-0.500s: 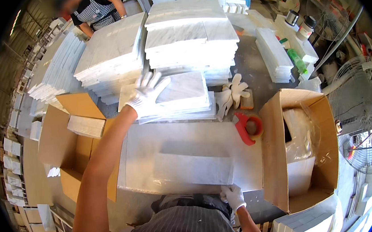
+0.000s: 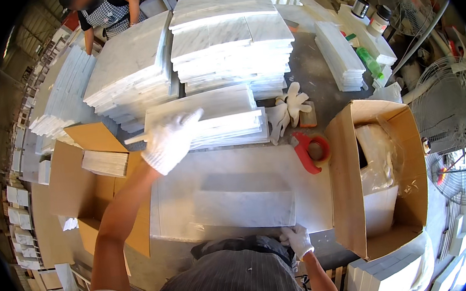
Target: The person wraps rectangular white tiles individually in clear plastic film. They pick a tile, place it on a sheet of film, fold the film around the tile, and place the wrapped unit into a cardboard box. The process repeats continuously.
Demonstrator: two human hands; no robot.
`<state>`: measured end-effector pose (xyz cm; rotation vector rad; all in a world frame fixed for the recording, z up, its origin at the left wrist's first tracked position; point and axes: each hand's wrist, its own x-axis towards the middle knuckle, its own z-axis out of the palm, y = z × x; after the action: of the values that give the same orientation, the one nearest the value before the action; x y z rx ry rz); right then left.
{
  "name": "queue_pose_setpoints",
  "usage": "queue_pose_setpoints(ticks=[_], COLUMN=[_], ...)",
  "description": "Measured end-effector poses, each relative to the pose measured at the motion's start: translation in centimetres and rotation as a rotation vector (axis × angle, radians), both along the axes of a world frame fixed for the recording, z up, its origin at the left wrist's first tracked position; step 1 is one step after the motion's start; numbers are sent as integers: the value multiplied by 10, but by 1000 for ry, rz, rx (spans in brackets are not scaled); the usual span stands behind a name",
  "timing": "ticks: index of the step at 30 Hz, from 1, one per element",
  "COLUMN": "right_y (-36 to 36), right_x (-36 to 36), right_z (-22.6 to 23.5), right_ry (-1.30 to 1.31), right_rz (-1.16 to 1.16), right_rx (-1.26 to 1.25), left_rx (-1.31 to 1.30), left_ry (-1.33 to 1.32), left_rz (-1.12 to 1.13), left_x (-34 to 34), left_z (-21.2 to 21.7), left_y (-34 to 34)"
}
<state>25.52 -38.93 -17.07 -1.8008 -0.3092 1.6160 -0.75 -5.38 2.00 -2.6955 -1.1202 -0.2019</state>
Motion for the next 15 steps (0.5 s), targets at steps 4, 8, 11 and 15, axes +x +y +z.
queue_pose_setpoints(ticks=[4, 8, 11, 15], right_y=[-4, 3, 15, 11], right_x=[2, 13, 10, 7], right_z=[1, -14, 10, 19], right_ry=[27, 85, -12, -28], right_rz=[-63, -26, 78, 55], right_rx=[7, 57, 38, -6], left_rx=[-261, -825, -1139, -1293], left_ry=[-161, -263, -150, -27], left_rz=[-128, -257, -220, -152], left_x=[27, 41, 43, 58], left_z=[51, 1, -70, -92], left_y=[-48, -62, -73, -92])
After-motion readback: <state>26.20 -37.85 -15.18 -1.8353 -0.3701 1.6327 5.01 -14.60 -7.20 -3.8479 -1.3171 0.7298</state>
